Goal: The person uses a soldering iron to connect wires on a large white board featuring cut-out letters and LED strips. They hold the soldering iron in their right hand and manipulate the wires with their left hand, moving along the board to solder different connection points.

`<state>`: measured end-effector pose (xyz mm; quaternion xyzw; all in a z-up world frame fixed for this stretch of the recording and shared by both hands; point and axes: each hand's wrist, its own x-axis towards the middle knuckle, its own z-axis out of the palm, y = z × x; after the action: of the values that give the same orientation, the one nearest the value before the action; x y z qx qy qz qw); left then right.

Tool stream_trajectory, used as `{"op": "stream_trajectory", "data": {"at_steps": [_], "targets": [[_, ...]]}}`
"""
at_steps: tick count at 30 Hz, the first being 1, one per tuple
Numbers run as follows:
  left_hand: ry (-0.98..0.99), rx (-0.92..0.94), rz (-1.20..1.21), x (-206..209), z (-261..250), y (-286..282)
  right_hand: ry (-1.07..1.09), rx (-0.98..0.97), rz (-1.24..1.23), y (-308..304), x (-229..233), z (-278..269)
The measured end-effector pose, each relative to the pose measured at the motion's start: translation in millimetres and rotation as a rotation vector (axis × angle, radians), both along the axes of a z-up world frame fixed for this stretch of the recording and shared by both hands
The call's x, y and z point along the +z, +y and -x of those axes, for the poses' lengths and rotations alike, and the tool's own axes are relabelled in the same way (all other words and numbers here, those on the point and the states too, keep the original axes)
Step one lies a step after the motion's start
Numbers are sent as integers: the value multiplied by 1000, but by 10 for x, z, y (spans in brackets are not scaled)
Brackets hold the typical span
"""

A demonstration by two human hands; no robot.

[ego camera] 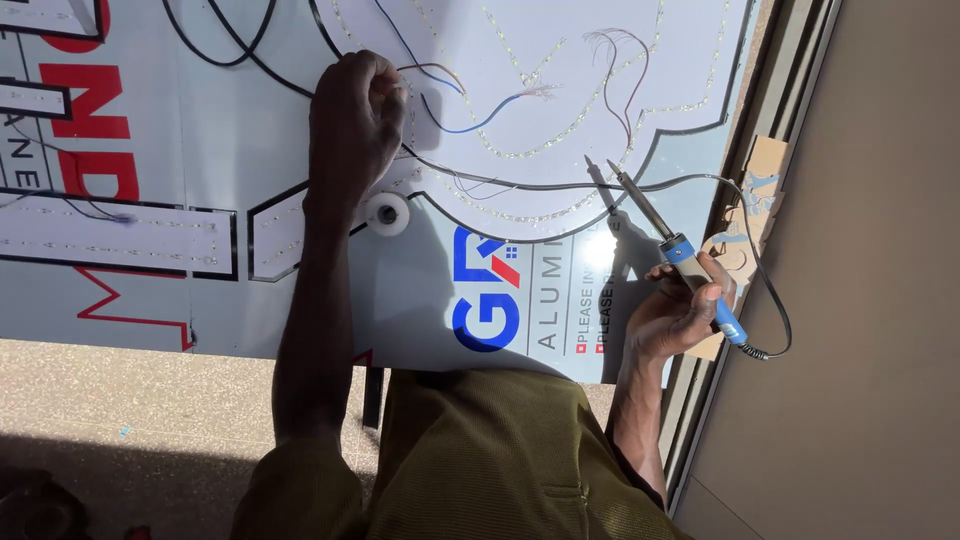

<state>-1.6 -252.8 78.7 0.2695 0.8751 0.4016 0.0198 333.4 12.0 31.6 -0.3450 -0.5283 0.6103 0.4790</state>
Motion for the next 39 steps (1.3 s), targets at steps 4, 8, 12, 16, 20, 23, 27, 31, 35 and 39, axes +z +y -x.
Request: {"op": "stream_trajectory", "data": {"at_steps": [4,8,12,16,20,23,27,31,35,39], "targets": [[18,46,195,-433,-133,125,-8,29,-3,-32,49,56],[247,147,283,-780,-128,321,45,88,-19,-75,54,29],[220,77,164,-771,-134,357,10,52,-23,-118,164,-17],[103,-31,-16,-101,-269,388,40,2,-31,-63,98,-98],[110,-214,-212,375,-339,445,105,-32,77,11,79,-115],[241,-336,-222,516,-290,609,68,-73,79,59,138,-52],[512,-578,-136,494,-254,1142,10,-125,34,97,119,-24],[660,-970,69,10,-133,1896,17,-148,69,75,57,26],[506,-1177,387,-223,-169,2424,30,-173,114,31,33,28],[435,-1303,572,-395,-95,2674,-61,-155,62,-26,-120,-73]]}}
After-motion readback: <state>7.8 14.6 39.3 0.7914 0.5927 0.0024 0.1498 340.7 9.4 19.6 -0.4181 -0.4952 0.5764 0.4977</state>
